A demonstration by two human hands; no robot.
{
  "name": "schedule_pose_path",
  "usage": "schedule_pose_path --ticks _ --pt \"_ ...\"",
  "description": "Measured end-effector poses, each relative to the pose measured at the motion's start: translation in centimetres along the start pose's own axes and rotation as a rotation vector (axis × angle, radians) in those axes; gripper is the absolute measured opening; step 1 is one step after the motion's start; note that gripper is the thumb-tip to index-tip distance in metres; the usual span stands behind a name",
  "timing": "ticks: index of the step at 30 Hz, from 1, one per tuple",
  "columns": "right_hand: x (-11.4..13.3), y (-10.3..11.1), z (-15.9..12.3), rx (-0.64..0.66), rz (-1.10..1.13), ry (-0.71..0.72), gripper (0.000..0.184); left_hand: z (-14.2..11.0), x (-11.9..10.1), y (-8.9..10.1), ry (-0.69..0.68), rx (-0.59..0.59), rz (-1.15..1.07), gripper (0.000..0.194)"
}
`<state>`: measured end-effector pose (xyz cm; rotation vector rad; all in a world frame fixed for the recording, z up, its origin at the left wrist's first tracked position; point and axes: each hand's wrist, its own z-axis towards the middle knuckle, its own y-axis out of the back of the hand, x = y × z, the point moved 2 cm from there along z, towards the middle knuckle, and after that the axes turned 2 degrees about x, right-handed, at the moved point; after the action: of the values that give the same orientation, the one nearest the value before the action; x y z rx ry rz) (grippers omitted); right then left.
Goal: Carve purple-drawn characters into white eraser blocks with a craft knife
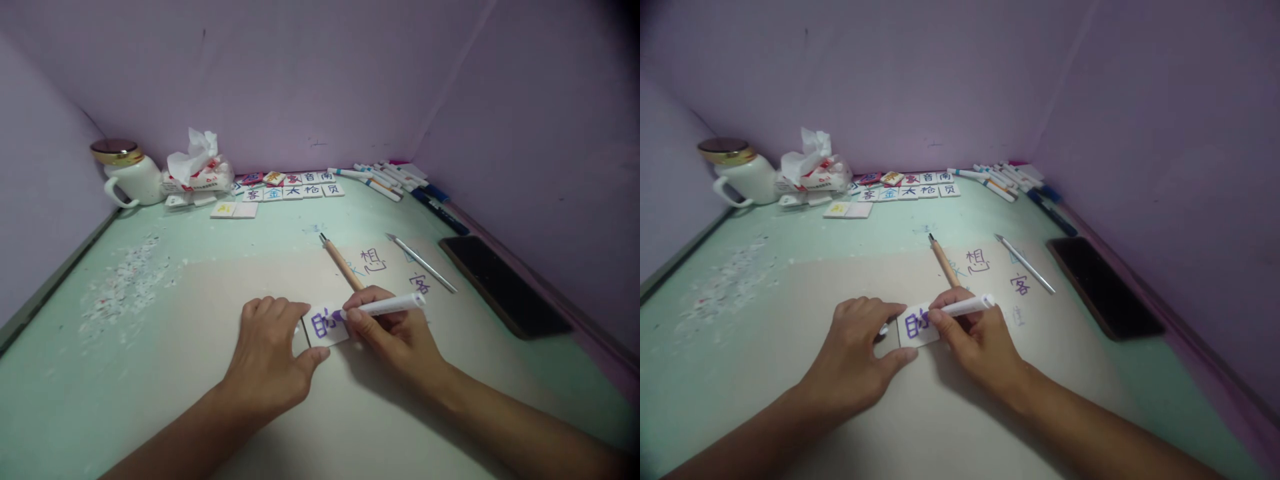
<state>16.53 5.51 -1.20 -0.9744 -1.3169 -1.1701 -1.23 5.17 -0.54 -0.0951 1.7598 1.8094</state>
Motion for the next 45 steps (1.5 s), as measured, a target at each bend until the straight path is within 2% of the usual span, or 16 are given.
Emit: schedule_pose_path --ticks 10,20,27,32,39,45 --pt "0.1 0.2 -0.2 -0.057 -0.027 0.007 0.015 0.1 0.0 0.0 0.019 0.010 -0.002 0.034" --pt "0.0 0.0 0.0 -0.007 -0.019 0.001 0.013 0.1 -0.1 0.0 -0.012 0.010 0.009 0.035" --pt "0.1 0.7 0.0 -0.125 -0.009 0.010 0.016 0.0 0.0 0.0 -0.009 0.023 0.021 0.035" --pt "-0.1 1.4 0.1 -0.165 -0.007 0.032 0.021 0.0 0.1 0.0 -0.022 0.002 0.019 0.035" --pt "-0.3 0.5 0.3 -0.012 0.046 0.031 0.015 0.1 0.2 -0.2 -0.015 0.004 0.016 0.034" --pt "-0.2 0.4 0.3 -0.006 -0.009 0.006 0.014 0.1 0.2 -0.1 -0.021 0.010 0.011 0.035"
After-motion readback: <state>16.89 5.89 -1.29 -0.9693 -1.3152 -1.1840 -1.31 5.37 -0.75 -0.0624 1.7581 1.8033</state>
